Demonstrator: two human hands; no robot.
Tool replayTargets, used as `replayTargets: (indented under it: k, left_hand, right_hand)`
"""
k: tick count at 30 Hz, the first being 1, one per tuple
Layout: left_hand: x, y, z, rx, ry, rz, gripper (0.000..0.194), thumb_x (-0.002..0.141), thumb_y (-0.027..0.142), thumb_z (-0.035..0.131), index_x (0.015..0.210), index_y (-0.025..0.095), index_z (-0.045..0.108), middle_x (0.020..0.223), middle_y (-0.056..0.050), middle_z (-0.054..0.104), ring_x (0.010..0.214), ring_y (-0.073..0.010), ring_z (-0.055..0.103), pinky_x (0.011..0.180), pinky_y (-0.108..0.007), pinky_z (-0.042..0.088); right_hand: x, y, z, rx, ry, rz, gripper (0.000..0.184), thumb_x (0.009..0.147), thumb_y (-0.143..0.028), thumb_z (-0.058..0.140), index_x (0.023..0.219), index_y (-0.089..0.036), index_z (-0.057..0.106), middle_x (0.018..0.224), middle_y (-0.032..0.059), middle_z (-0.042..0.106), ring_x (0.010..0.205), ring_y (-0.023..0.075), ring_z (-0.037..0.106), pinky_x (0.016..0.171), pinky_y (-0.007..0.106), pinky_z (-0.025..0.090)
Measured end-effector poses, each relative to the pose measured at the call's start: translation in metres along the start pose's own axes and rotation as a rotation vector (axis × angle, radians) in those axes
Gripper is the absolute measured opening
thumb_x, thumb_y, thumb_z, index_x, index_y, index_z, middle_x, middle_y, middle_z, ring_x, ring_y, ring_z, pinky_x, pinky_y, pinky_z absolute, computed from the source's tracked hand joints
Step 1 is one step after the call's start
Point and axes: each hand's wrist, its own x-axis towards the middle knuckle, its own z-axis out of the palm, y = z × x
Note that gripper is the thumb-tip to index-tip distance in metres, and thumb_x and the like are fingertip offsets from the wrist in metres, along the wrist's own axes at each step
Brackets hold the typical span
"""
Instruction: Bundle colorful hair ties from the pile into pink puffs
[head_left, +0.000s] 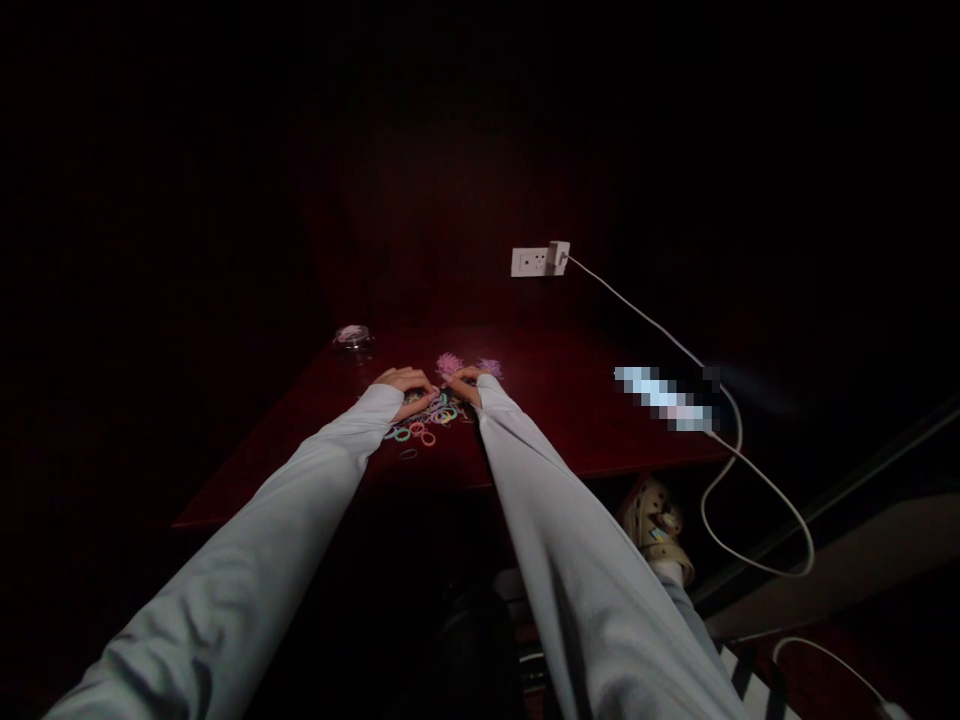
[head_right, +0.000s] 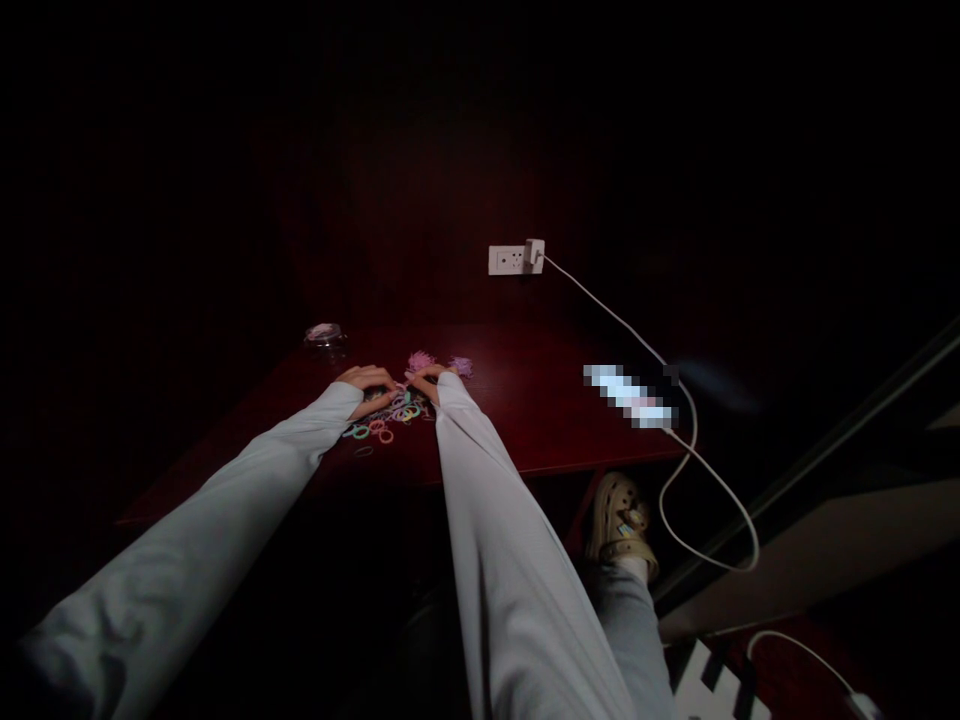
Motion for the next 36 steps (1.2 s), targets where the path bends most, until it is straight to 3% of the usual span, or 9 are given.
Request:
replayTargets:
  k: [4,9,14,17,20,22,26,30,36]
  left_hand:
    - [0.003,-0.002,0.005,0.012,0.001,-0.062,0.022,0.093,0.041,0.061,0.084,0.026,0.075,0.096,-0.004,0.082,0.095,-0.023,0.072,0.084,-0.035,0.043]
    - [0.001,0.008,-0.003,0.015,0.009,-0.033,0.025,0.099,0.039,0.058,0.086,0.025,0.075,0.098,-0.004,0.083,0.096,-0.0223,0.071,0.087,-0.036,0.043]
    - [0.0,0.02,-0.015,0.035,0.098,-0.013,0.028,0.104,0.033,0.054,0.088,0.024,0.075,0.097,-0.004,0.082,0.093,-0.0219,0.071,0.088,-0.036,0.043]
    - [-0.001,0.021,-0.025,0.046,0.235,-0.038,0.027,0.106,0.031,0.052,0.093,0.024,0.076,0.101,-0.004,0.081,0.095,-0.0233,0.07,0.092,-0.039,0.042]
    - [-0.004,0.018,-0.034,0.034,0.397,-0.139,0.028,0.108,0.03,0.051,0.096,0.024,0.075,0.107,-0.005,0.081,0.103,-0.0254,0.07,0.099,-0.041,0.041]
    - [-0.008,0.013,-0.038,0.09,0.433,-0.226,0.023,0.106,0.03,0.055,0.096,0.024,0.075,0.111,-0.006,0.08,0.11,-0.0284,0.068,0.102,-0.044,0.038]
    - [-0.018,0.0,-0.039,0.185,0.359,-0.403,0.016,0.102,0.033,0.064,0.095,0.024,0.075,0.116,-0.009,0.078,0.116,-0.0334,0.061,0.106,-0.049,0.033]
    - [-0.02,-0.012,-0.033,0.188,0.329,-0.541,0.017,0.101,0.034,0.066,0.094,0.021,0.075,0.113,-0.01,0.075,0.112,-0.0319,0.057,0.106,-0.048,0.035]
    - [-0.015,-0.033,-0.016,-0.014,0.31,-0.794,0.018,0.097,0.039,0.067,0.087,0.025,0.073,0.117,-0.012,0.073,0.122,-0.0401,0.06,0.111,-0.054,0.04]
  right_hand:
    - [0.004,-0.003,-0.008,-0.092,0.127,0.126,0.018,0.095,-0.039,0.076,0.086,-0.026,0.084,0.104,0.0057,0.077,0.118,0.028,0.058,0.109,0.042,0.043]
    - [0.003,-0.011,-0.016,-0.262,0.297,0.26,0.028,0.101,-0.048,0.072,0.087,-0.026,0.083,0.114,0.0104,0.071,0.122,0.0335,0.049,0.107,0.047,0.035]
    - [0.016,-0.011,-0.008,-0.425,0.275,0.228,0.029,0.105,-0.046,0.068,0.092,-0.026,0.084,0.117,0.0122,0.07,0.123,0.034,0.049,0.103,0.046,0.034]
    - [0.024,-0.008,-0.003,-0.54,0.222,0.241,0.024,0.104,-0.041,0.069,0.098,-0.026,0.087,0.121,0.0117,0.072,0.124,0.0328,0.051,0.102,0.044,0.035]
    - [0.027,-0.005,-0.001,-0.562,0.207,0.254,0.026,0.104,-0.042,0.068,0.102,-0.024,0.088,0.125,0.0132,0.072,0.125,0.0334,0.051,0.103,0.044,0.036]
    - [0.025,-0.004,-0.001,-0.501,0.22,0.276,0.032,0.107,-0.044,0.064,0.105,-0.023,0.088,0.125,0.0134,0.072,0.125,0.0334,0.051,0.104,0.044,0.037]
    - [0.016,-0.005,-0.005,-0.36,0.184,0.199,0.03,0.107,-0.043,0.062,0.103,-0.026,0.087,0.116,0.0089,0.075,0.121,0.0305,0.051,0.105,0.042,0.037]
    - [0.006,-0.008,-0.016,-0.388,0.16,0.157,0.036,0.111,-0.042,0.056,0.094,-0.025,0.083,0.107,0.0068,0.076,0.117,0.0278,0.053,0.104,0.041,0.037]
    - [0.0,-0.007,-0.025,-0.533,0.172,0.231,0.047,0.115,-0.047,0.046,0.109,-0.023,0.086,0.128,0.012,0.073,0.129,0.0321,0.051,0.109,0.046,0.035]
